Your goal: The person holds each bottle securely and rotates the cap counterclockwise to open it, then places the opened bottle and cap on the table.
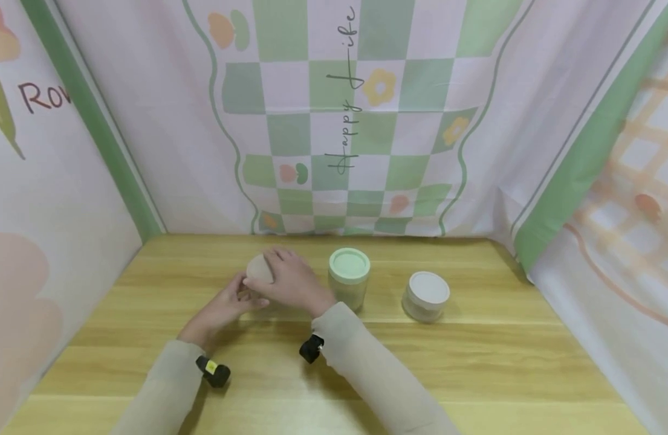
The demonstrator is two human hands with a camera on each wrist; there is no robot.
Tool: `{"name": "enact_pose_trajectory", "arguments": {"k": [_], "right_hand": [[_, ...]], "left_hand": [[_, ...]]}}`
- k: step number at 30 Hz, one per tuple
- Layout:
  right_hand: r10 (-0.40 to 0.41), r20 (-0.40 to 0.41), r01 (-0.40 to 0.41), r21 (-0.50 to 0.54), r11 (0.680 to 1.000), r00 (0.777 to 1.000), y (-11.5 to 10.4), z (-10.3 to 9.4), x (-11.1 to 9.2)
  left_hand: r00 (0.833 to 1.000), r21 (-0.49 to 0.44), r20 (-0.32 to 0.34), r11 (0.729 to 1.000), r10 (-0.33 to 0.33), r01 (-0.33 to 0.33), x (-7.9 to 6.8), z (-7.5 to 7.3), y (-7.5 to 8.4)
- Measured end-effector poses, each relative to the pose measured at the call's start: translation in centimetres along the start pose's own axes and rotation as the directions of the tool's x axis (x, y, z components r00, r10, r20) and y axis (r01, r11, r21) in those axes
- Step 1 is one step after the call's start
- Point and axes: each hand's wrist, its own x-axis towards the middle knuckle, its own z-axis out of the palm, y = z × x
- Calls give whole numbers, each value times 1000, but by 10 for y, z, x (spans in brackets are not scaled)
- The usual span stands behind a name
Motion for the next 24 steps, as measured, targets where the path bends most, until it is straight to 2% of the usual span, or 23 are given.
{"name": "enact_pose_trajectory", "arguments": {"k": [6,10,15,19,24], "right_hand": [[56,-92,-70,-163,984,994,-14,3,-2],[67,-166,-118,-321,940,984,-21,4,-5],[40,-224,-138,-442,886,974,-25,6,-5],[21,-229,-125,-451,884,973,-24,8,-5],[33,-215,-115,-380,918,976,-20,10,-4]], "left_hand": [[1000,3,-1,1000,26,-26,0,0,-1],[1000,7,-12,1000,21,-21,1,0,-3],[1000,0,-18,1000,18,-18,1,-1,-3],[1000,1,-21,1000,12,-12,1,0,-3],[1000,1,-16,1000,6,-6,1,0,-3]]}}
